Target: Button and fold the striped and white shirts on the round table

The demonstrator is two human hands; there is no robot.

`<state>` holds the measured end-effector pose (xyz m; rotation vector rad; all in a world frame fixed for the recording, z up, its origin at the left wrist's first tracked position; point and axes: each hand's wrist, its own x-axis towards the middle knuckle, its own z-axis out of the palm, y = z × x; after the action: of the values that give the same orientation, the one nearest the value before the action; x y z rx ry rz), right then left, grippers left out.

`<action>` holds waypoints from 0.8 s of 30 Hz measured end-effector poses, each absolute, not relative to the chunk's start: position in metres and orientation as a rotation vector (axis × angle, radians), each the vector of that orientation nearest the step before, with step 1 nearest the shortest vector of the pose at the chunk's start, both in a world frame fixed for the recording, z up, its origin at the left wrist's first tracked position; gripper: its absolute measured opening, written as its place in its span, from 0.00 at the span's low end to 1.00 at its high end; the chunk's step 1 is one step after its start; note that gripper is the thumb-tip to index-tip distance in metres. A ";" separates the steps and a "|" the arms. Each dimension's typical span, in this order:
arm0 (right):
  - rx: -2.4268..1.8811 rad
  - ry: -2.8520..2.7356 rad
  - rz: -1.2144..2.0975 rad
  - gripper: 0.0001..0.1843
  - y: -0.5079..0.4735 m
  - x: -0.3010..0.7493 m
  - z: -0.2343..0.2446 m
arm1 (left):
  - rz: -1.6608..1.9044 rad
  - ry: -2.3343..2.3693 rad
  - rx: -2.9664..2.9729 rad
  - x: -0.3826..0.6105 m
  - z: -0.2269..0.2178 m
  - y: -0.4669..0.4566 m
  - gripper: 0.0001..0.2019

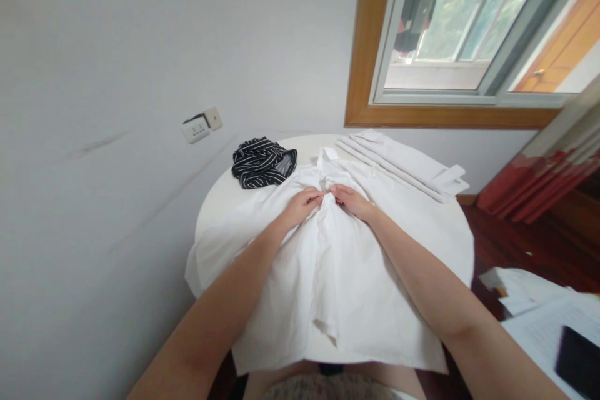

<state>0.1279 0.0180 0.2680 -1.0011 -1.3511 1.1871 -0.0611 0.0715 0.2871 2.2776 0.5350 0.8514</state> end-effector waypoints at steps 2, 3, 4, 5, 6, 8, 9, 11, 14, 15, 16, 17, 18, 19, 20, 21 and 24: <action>-1.004 -1.377 1.186 0.25 0.019 0.128 0.267 | 0.865 0.611 2.253 -0.059 0.286 0.071 0.12; -1.005 -1.389 1.186 0.25 0.019 0.128 0.266 | 0.872 0.645 2.244 -0.058 0.285 0.071 0.12; -1.008 -1.399 1.184 0.25 0.019 0.128 0.266 | 0.875 0.673 2.238 -0.057 0.284 0.071 0.12; -1.012 -1.408 1.180 0.24 0.019 0.128 0.266 | 0.880 0.694 2.237 -0.056 0.284 0.070 0.12; -1.018 -1.417 1.173 0.24 0.019 0.128 0.267 | 0.885 0.710 2.242 -0.055 0.283 0.070 0.12; -1.040 -1.436 1.157 0.24 0.018 0.127 0.268 | 0.902 0.737 2.264 -0.054 0.283 0.067 0.12; -1.055 -1.449 1.146 0.24 0.018 0.127 0.269 | 0.913 0.752 2.282 -0.053 0.282 0.066 0.11; -1.087 -1.481 1.120 0.24 0.017 0.127 0.271 | 0.935 0.790 2.329 -0.052 0.282 0.063 0.11; -1.122 -1.505 1.094 0.25 0.016 0.126 0.272 | 0.949 0.860 2.413 -0.051 0.282 0.058 0.11; -1.130 -1.504 1.093 0.25 0.017 0.125 0.272 | 0.948 0.880 2.439 -0.051 0.283 0.057 0.11; -1.137 -1.503 1.093 0.25 0.017 0.125 0.271 | 0.944 0.896 2.466 -0.051 0.283 0.055 0.11; -1.141 -1.505 1.091 0.25 0.017 0.125 0.271 | 0.939 0.910 2.494 -0.052 0.284 0.054 0.12; -1.144 -1.512 1.086 0.25 0.018 0.125 0.271 | 0.930 0.920 2.527 -0.052 0.284 0.053 0.12; -1.146 -1.521 1.081 0.25 0.018 0.125 0.270 | 0.919 0.929 2.563 -0.053 0.285 0.052 0.13; -1.148 -1.531 1.075 0.25 0.018 0.125 0.270 | 0.906 0.939 2.600 -0.053 0.286 0.052 0.14; -1.149 -1.540 1.068 0.25 0.018 0.126 0.270 | 0.894 0.949 2.633 -0.053 0.286 0.051 0.14; -1.155 -1.566 1.045 0.24 0.018 0.127 0.271 | 0.860 0.987 2.705 -0.054 0.287 0.049 0.15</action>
<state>0.1270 0.0182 0.2705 -1.1546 -1.5656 1.0447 -0.0543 0.0487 0.2873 2.7048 0.9874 0.8597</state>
